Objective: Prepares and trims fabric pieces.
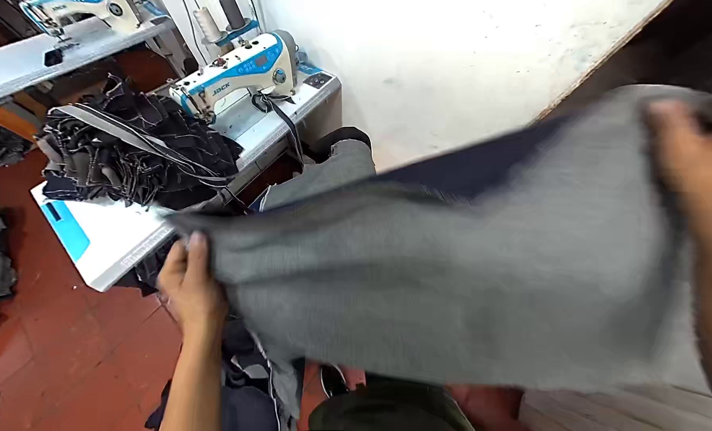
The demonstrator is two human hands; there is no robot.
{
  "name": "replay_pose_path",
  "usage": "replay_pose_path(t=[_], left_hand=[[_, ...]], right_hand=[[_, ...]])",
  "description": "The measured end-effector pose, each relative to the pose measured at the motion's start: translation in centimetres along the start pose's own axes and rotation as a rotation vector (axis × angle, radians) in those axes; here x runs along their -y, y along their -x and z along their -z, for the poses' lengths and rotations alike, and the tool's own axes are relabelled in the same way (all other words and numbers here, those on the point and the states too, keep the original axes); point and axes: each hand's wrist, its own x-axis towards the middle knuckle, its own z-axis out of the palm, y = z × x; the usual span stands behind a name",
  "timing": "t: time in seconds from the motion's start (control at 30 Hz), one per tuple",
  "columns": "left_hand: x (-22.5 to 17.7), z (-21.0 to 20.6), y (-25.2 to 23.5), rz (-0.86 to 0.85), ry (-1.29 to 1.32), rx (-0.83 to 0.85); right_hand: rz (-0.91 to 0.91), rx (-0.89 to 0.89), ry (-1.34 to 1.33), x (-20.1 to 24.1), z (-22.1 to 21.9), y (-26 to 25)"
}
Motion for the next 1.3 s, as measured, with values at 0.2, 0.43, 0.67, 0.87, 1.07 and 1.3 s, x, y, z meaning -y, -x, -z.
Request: replay_pose_path(t=[0.2,0.43,0.67,0.87,1.07,1.3], left_hand=[[16.1,-5.9,-2.4,0.322,-0.502,0.048],[25.9,-0.1,9.2,0.793,-0.725,0.687],[28.7,-2.6,13.4,1.075,-0.414,0.372],[31.3,-1.6,14.8,0.875,-0.322,0.166],[27.5,4.5,16.4,0.773,-0.116,0.565],[26.9,1.5,16.2,0.86,-0.515,0.685]], right_hand=[[-0.207,0.484,-0.178,1.5,-20.6,-1.3],[-0.836,1.126,-0.552,4.8,-27.0,22.3],[-0.937,1.505,-0.214,-2.6,-21.5,24.5],[-0.159,1.29,-0.153,3.7,-16.5,11.9],[0.398,1.405,0.175,27.5,-9.8,12.8],[0.575,1.488,0.356,40.8,-12.8,21.7]])
